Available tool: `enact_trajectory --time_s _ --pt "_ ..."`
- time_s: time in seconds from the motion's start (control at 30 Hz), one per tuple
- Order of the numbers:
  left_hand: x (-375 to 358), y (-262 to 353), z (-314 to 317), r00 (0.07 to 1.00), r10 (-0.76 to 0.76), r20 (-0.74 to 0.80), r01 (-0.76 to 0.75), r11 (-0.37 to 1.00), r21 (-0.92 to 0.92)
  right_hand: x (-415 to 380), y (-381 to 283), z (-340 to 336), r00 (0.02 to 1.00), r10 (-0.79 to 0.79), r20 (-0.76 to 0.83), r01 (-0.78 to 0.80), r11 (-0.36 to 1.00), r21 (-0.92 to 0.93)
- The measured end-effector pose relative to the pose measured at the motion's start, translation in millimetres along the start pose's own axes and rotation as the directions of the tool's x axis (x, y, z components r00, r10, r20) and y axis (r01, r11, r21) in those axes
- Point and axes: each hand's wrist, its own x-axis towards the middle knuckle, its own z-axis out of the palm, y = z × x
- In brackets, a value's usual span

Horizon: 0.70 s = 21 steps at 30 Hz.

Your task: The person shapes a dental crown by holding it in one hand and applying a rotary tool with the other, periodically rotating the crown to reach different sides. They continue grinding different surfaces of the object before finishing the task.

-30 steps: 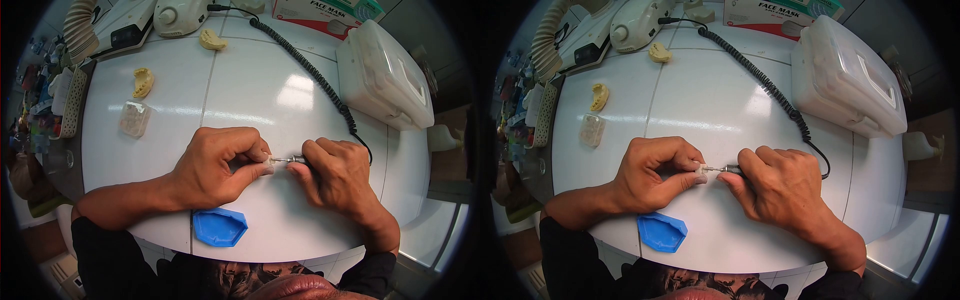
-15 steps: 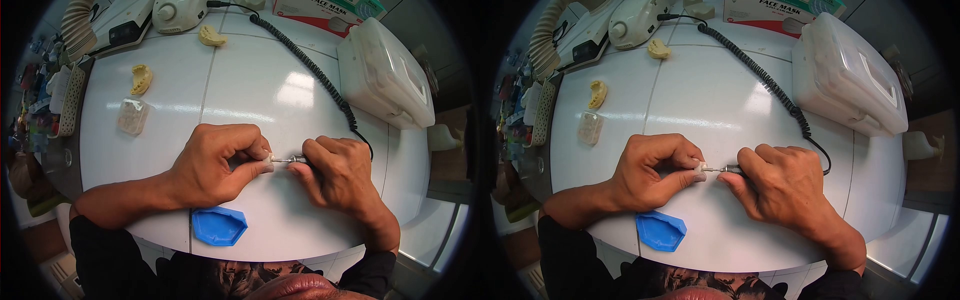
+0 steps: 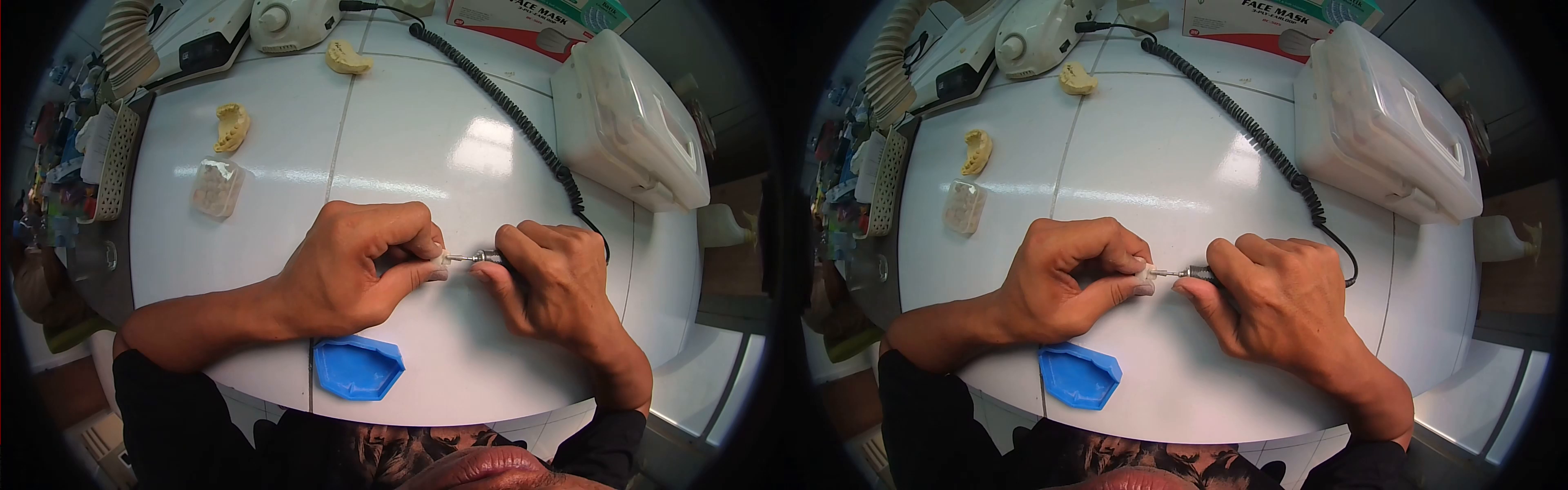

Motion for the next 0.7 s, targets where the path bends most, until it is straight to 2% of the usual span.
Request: enact_trajectory --time_s 0.17,0.37,0.7 --pt "1.2 0.3 0.2 0.999 0.049 -0.014 -0.048 0.999 0.025 0.5 1.5 -1.6 1.000 -0.023 0.010 0.023 1.000 -0.001" --pt "0.6 -0.4 0.6 1.000 0.004 -0.014 -0.004 1.000 -0.012 0.2 1.0 -1.9 1.000 -0.021 0.007 0.021 1.000 -0.006" --pt "0.4 0.6 -0.3 1.000 0.025 -0.005 -0.025 1.000 0.001 -0.1 1.2 0.4 1.000 -0.004 -0.007 0.004 1.000 0.010"
